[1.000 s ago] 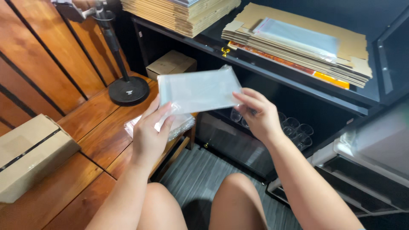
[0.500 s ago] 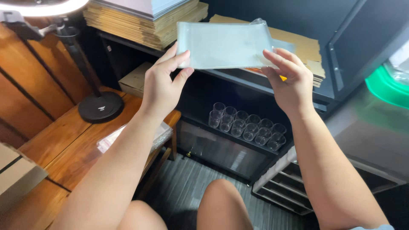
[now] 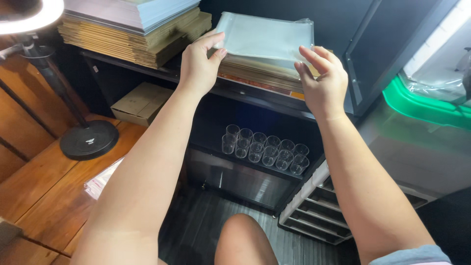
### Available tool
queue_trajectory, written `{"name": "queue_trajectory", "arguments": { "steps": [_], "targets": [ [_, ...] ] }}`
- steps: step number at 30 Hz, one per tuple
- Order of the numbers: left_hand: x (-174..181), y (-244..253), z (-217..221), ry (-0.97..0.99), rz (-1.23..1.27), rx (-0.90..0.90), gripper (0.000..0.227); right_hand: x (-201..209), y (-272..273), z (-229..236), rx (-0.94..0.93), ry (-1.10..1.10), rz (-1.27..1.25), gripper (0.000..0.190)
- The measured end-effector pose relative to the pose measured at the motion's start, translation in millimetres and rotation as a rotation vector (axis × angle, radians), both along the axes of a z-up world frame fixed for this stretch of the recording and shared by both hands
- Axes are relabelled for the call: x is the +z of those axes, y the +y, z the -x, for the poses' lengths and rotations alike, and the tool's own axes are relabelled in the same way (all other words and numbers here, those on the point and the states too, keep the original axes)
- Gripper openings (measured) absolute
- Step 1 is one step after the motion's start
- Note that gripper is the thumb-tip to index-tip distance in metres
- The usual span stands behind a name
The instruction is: The person repeatedly picks up stacks of clear plastic pouches from a low wooden bench and places them onto a shelf above. The person handles the pouches by hand, stacking them neatly on the shelf.
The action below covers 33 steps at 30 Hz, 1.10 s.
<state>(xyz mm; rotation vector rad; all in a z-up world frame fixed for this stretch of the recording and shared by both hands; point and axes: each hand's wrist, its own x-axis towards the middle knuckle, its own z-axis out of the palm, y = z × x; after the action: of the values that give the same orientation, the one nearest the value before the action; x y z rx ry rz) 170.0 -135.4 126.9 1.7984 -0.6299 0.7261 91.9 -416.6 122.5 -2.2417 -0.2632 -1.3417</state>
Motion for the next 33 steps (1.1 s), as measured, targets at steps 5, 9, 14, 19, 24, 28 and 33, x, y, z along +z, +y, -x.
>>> {"name": "queue_trajectory", "arguments": {
  "steps": [5, 9, 14, 19, 24, 28, 33],
  "targets": [
    [-1.9, -10.3, -24.6, 0.049, -0.018, -0.01, 0.039, -3.2, -6.0, -11.4, -0.032, 0.023, 0.017, 0.026],
    [1.3, -14.3, -33.3, 0.113, -0.072, 0.001, 0.039, -11.4, -18.4, -29.5, -0.074, 0.043, 0.059, 0.028],
    [-2.1, -21.6, -40.1, 0.185, -0.089, 0.038, 0.038, -12.4, -18.7, -30.7, -0.102, 0.149, 0.08, 0.029],
    [-9.0, -27.3, -50.4, 0.229, -0.128, 0.082, 0.036, -13.1, -22.2, -33.1, -0.122, 0.224, 0.091, 0.031],
    [-13.9, -33.1, -57.3, 0.203, -0.181, 0.148, 0.034, -17.7, -27.8, -35.8, -0.154, 0.275, 0.14, 0.033],
    [-5.8, -33.5, -39.1, 0.301, -0.238, 0.168, 0.038, -17.4, -25.4, -29.7, -0.187, 0.33, 0.133, 0.033],
    [-9.5, -38.1, -43.4, 0.311, -0.289, 0.229, 0.033, -15.7, -22.1, -23.1, -0.201, 0.386, 0.107, 0.036]
  ]
}}
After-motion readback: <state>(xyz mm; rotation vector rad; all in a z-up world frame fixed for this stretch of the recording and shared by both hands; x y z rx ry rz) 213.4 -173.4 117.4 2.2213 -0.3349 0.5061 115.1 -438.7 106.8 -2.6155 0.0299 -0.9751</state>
